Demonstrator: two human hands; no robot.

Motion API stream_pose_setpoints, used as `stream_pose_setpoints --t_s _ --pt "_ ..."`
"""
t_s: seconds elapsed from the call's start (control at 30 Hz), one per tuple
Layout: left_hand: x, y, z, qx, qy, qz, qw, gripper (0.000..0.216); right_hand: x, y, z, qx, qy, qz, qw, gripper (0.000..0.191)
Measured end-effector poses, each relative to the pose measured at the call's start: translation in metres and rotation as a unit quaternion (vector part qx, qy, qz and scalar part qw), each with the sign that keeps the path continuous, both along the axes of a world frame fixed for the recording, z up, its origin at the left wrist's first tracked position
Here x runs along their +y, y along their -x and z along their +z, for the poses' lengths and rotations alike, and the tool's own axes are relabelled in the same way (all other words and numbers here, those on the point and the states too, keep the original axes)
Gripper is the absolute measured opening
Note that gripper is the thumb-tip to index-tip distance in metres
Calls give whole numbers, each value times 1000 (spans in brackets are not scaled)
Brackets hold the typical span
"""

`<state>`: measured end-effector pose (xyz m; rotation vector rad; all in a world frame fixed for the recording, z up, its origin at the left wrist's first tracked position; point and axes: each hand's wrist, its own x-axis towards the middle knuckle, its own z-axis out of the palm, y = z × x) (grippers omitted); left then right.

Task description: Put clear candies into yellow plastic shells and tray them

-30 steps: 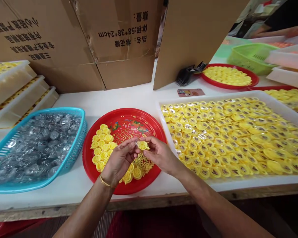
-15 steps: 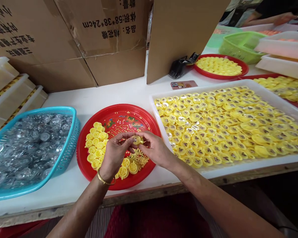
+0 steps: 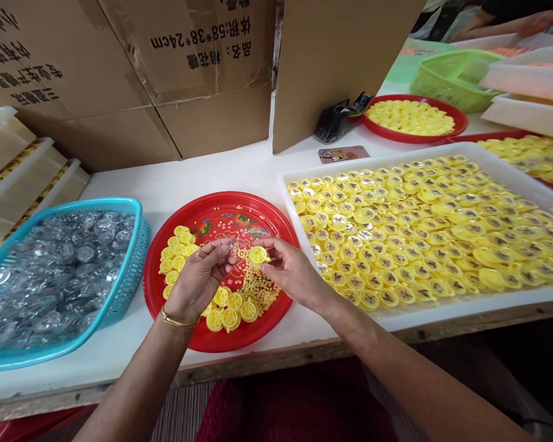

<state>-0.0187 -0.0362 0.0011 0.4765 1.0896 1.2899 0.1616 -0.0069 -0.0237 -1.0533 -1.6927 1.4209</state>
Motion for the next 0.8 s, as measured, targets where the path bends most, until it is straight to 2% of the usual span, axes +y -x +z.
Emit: stream_pose_setpoints --t_s 0.1,0.2,0.27,0.33,0.57,0.8 --pt "-3 -4 -1 7 -3 -22 1000 25 0 1 1 32 37 15 999 34" --pt "-3 -12 4 30 -21 -42 998 23 1 -1 5 117 123 35 985 32" --pt "-1 -14 8 30 -30 -36 998 23 3 -3 7 174 185 31 967 31" --pt "1 -13 10 15 -29 -24 999 24 4 -4 8 192 203 19 960 31" --pt "0 -5 3 5 -12 -14 1000 23 2 -3 6 78 79 28 993 33" --pt "-2 -15 6 79 -20 -36 996 23 2 0 4 14 28 10 999 36"
